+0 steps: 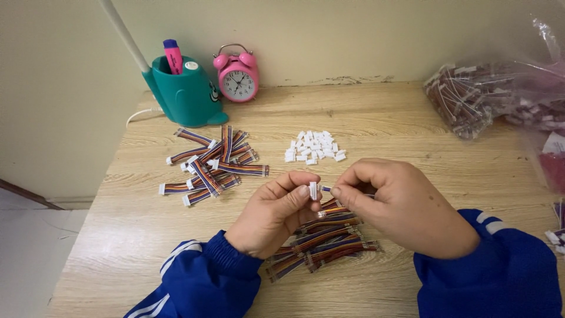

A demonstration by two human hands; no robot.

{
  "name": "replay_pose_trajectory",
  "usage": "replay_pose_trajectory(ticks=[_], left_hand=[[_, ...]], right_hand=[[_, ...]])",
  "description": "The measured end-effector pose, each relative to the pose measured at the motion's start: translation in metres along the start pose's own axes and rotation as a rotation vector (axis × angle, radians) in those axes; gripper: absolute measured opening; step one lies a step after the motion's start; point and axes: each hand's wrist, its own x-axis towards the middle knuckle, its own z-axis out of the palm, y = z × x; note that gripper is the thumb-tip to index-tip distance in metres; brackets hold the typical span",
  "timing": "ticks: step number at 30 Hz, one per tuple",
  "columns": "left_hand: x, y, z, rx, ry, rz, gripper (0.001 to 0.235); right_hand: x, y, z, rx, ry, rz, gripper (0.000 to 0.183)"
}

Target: The person assembles ribbon cables with white plastic connectors. They pick up a cable, align the connector, and press it onto the cable end. The person repeats this process for multiple cables, placing the finished assemblies on the table.

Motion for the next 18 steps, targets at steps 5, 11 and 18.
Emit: replay_pose_trajectory(ticks=[5, 11, 18], left_hand=[[0.0010, -0.0013, -0.0012, 0.016, 0.009, 0.004, 0.021], [0.0005, -0.0002, 0.0005, 0.046, -0.017, 0.020, 0.019], [0.0001, 0.0004, 0.0023, 0.069, -0.002, 0.028, 0.019]], right_hand=[[-0.0005, -0.0033, 0.0004, -0.004, -0.015, 0.032, 0.014], [0.0007, -0.0023, 0.0008, -0.050, -0.016, 0.028, 0.013], [0.0015, 0.0009, 0.0015, -0.079, 0.007, 0.001, 0.015]])
